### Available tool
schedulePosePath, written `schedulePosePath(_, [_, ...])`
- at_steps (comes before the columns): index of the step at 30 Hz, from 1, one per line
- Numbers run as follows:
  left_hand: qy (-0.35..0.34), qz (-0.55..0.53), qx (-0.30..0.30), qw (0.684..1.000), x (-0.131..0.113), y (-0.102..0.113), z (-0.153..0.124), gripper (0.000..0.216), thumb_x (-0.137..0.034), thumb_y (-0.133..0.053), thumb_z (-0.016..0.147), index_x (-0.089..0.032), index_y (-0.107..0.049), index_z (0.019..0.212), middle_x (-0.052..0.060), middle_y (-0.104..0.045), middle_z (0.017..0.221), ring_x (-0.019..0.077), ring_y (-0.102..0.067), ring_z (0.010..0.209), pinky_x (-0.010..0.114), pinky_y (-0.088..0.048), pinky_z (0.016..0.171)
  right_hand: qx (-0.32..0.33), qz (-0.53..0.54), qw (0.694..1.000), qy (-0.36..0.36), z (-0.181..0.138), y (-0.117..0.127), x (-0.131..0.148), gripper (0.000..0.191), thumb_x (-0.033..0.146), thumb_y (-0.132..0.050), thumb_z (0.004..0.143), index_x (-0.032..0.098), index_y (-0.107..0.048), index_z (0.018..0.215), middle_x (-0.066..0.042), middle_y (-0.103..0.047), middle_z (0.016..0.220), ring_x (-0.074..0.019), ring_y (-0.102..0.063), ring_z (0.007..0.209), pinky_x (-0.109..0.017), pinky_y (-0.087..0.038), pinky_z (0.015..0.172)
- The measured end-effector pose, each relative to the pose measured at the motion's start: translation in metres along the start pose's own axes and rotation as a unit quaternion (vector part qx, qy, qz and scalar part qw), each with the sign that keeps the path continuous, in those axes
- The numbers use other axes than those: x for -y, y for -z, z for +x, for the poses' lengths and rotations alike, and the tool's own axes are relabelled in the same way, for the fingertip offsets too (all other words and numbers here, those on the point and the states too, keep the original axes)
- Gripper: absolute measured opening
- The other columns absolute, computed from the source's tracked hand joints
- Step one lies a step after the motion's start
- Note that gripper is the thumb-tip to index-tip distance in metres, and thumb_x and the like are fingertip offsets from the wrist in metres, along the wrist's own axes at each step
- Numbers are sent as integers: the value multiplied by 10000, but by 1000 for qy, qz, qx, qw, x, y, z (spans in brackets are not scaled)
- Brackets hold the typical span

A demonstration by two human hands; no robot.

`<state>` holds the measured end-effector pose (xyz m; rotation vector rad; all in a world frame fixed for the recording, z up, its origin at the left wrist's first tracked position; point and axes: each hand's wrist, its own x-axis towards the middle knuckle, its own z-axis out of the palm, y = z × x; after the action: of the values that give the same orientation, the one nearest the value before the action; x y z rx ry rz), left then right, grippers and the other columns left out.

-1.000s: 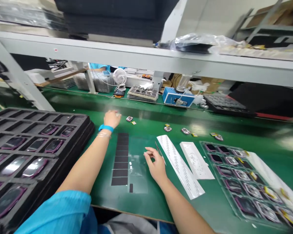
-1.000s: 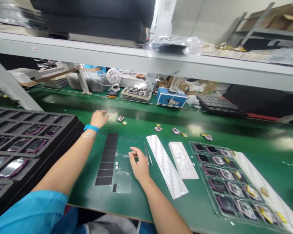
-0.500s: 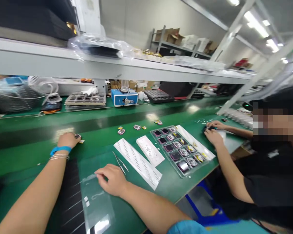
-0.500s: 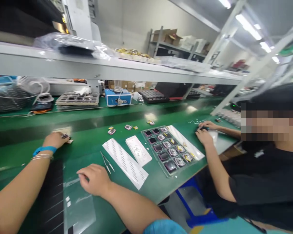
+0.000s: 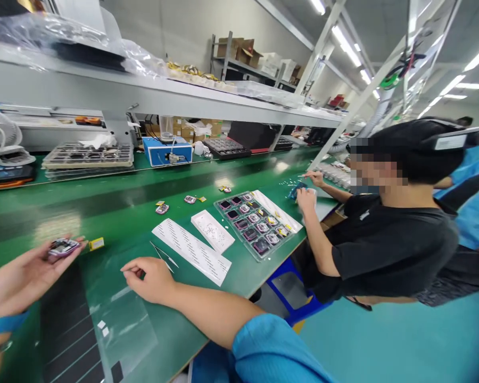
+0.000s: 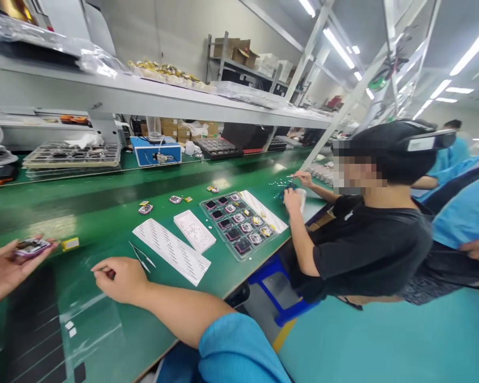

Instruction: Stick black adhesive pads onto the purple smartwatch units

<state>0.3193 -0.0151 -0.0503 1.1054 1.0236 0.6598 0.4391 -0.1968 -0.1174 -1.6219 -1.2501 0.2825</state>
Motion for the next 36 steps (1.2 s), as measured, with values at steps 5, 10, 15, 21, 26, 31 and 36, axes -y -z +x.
schedulePosePath(5, [-8,21,66,998,21,20,-62,430,-351,-747,585,-374,-695,1010,-65,-719,1010,240,-575,1114,271,-529,822,-45,77,995,-39,1,5,1,155,207,-552,796,199,-678,885,17,-681,734,-109,-617,647,-208,-500,653])
schedulePosePath(10, [-18,8,139,990,50,19,-102,635,-273,-807,576,-281,-618,1182,16,-707,1022,182,-654,927,274,-492,890,-43,127,990,-32,-8,6,7,149,240,-548,798,184,-663,875,-10,-676,738,-133,-625,664,-251,-511,664])
schedulePosePath(15, [-66,-63,222,971,70,17,-102,539,-179,-783,613,-181,-648,1135,84,-690,1014,185,-646,901,318,-461,904,-34,158,986,49,-20,4,17,145,248,-548,830,189,-633,931,-25,-648,782,-139,-612,711,-277,-506,701])
schedulePosePath(21, [-115,-99,264,953,79,15,-100,580,-119,-788,586,-215,-643,1140,53,-658,964,149,-606,837,261,-485,779,13,111,983,143,-28,2,32,51,214,-604,816,212,-636,855,-39,-598,877,-166,-575,876,-330,-471,823])
schedulePosePath(26, [-124,-103,279,947,82,12,-98,645,-88,-782,584,-252,-610,1184,36,-631,950,138,-586,840,235,-486,745,36,108,986,119,-28,-3,30,30,221,-611,821,220,-636,838,-35,-580,895,-166,-569,905,-328,-457,847])
schedulePosePath(31, [-129,-97,275,948,85,12,-97,634,-91,-786,583,-253,-616,1172,33,-635,944,139,-588,847,242,-490,757,61,109,988,94,-28,-3,27,32,234,-607,825,216,-633,821,-30,-576,890,-165,-570,909,-315,-452,844])
schedulePosePath(36, [-117,-92,260,954,87,12,-95,611,-99,-796,574,-244,-624,1141,36,-653,972,142,-592,884,247,-489,791,77,84,989,96,-26,-1,26,28,224,-594,828,206,-613,816,-39,-567,918,-169,-553,931,-328,-440,864])
